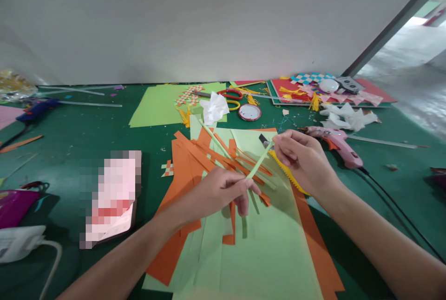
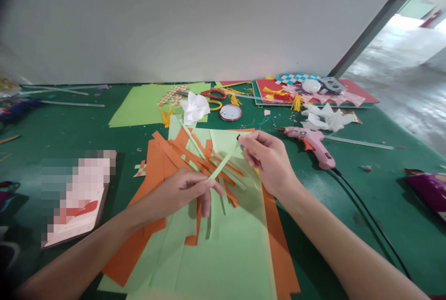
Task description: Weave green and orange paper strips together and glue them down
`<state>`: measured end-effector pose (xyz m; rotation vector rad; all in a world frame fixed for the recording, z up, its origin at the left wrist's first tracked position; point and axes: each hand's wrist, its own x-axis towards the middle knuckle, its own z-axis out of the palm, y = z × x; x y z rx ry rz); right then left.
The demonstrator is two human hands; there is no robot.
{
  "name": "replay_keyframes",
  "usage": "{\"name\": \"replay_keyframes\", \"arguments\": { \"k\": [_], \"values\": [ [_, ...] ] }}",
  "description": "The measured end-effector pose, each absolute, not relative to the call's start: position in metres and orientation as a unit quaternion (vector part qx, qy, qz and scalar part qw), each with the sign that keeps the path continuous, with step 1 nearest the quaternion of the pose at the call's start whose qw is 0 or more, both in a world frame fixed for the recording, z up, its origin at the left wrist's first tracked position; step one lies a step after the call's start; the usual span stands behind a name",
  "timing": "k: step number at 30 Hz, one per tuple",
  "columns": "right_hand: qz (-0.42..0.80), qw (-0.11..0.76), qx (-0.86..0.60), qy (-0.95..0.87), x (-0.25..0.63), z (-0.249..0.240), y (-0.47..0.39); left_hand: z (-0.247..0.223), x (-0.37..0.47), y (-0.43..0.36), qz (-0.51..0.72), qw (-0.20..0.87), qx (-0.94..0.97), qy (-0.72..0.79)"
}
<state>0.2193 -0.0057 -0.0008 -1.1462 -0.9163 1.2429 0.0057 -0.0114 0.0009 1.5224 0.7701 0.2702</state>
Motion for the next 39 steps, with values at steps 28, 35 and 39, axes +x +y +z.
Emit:
{"name": "replay_keyframes", "arguments": {
  "k": [28,35,39],
  "values": [
    [0.328,0.564,-0.567,-0.503,0.233,-0.004,0.003,0.003,0.007,-0.004,0.397,0.508,0.584,0.493],
    [0.163,0.415,-0.609,-0.656,0.228,-0.014,-0.002,-0.016,0.004,-0.002,0.305,0.191,0.844,0.398],
    [0.077,0.321,-0.598,-0.73,0.227,-0.018,-0.001,-0.024,0.002,0.003,0.262,0.077,0.91,0.313]
  ]
}}
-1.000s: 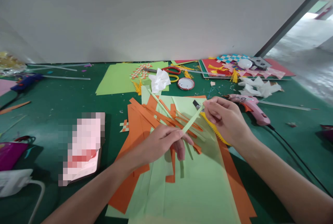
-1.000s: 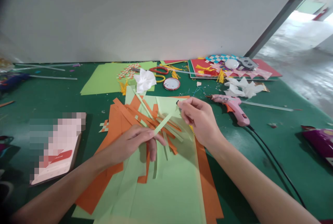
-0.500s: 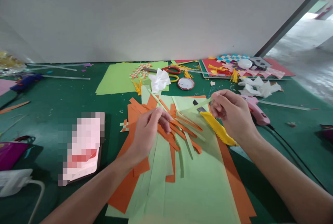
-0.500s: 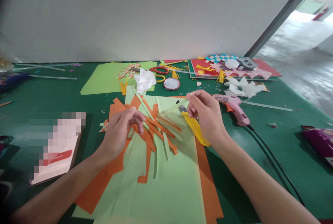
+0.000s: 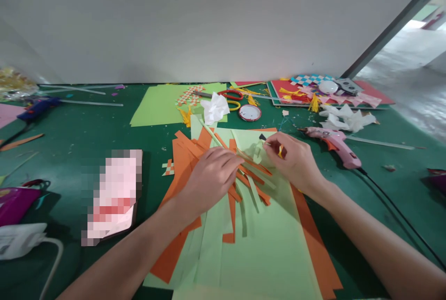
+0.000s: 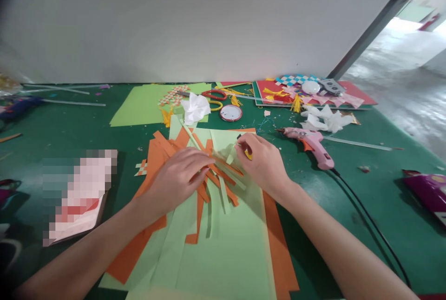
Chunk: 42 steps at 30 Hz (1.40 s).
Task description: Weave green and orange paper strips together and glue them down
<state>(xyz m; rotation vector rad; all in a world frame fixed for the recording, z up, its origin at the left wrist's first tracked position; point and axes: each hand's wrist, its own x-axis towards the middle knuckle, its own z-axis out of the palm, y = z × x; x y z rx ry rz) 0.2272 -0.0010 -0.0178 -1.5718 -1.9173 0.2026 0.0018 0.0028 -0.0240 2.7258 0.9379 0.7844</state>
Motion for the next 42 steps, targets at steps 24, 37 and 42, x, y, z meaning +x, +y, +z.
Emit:
{"name": "replay_keyframes", "arguments": {
  "k": [24,37,42],
  "values": [
    [0.249,0.46,-0.546,-0.654,0.221,-0.005,-0.012,-0.018,0.004,-0.004,0.289,0.146,0.846,0.423],
    [0.447,0.504,-0.46,-0.579,0.219,-0.005,-0.01,-0.008,0.005,-0.005,0.321,0.282,0.772,0.471],
    [0.442,0.512,-0.465,-0.571,0.221,-0.005,-0.01,-0.007,0.007,-0.005,0.332,0.303,0.759,0.47]
  ]
}}
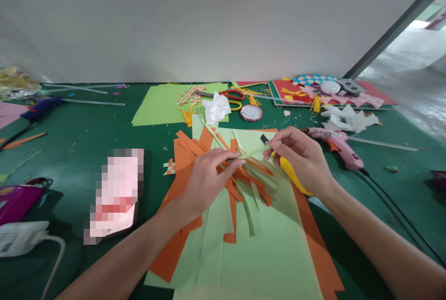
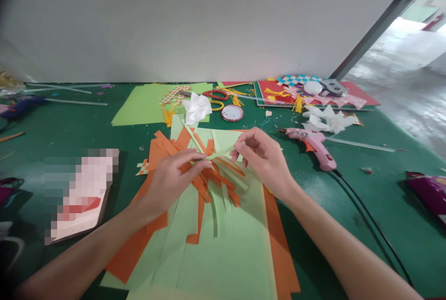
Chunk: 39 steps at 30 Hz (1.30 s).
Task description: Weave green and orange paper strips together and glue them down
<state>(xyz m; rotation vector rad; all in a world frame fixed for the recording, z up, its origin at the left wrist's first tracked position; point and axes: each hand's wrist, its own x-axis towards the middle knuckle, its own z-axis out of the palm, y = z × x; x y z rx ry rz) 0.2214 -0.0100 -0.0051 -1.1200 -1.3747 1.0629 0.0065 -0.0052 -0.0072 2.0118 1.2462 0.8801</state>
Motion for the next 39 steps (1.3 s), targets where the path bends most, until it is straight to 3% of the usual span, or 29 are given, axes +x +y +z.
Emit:
{"name": "replay_keyframes", "arguments": {
  "k": [9,18,39],
  "values": [
    [0.443,0.528,-0.471,-0.551,0.221,-0.003,-0.008,0.0,0.01,-0.005,0.337,0.404,0.699,0.484],
    [0.511,0.472,-0.469,-0.544,0.22,-0.002,-0.009,0.0,0.01,-0.005,0.347,0.414,0.693,0.478],
    [0.456,0.477,-0.51,-0.552,0.222,0.003,-0.008,0.0,0.008,-0.005,0.364,0.387,0.663,0.527]
  ]
}}
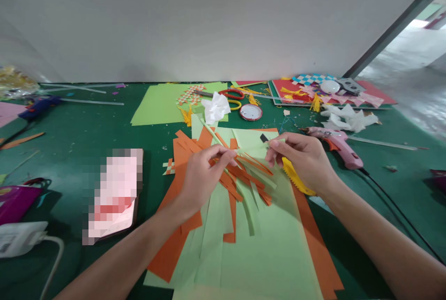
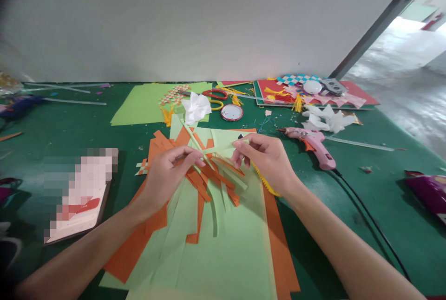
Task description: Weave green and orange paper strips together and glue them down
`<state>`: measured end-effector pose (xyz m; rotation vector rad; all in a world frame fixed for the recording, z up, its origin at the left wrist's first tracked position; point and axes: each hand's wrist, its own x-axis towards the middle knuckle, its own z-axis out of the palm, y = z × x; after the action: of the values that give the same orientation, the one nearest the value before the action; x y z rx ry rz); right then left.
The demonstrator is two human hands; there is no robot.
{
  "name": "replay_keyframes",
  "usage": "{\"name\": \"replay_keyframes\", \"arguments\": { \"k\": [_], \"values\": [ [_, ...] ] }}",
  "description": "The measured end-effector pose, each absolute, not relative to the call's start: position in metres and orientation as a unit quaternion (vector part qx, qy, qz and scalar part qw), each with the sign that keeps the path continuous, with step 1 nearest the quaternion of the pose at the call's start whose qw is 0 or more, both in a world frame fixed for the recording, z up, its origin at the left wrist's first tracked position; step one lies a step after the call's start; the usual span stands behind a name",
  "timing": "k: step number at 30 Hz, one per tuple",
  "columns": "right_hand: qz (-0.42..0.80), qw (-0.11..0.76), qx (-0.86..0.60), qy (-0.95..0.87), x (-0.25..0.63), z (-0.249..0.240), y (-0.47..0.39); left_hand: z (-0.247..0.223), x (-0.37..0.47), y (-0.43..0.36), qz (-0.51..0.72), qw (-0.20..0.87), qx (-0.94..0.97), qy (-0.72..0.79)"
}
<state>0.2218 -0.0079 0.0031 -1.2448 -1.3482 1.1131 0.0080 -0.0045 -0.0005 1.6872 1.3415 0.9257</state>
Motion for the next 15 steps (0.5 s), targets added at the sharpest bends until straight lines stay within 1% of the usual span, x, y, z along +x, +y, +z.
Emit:
{"name": "replay_keyframes", "arguments": {
  "k": [15],
  "values": [
    [0.44,0.468,-0.528,-0.555,0.2223,0.0021,-0.0083,0.0004,0.0066,-0.0042,0.37,0.368,0.676,0.52]
  ]
}}
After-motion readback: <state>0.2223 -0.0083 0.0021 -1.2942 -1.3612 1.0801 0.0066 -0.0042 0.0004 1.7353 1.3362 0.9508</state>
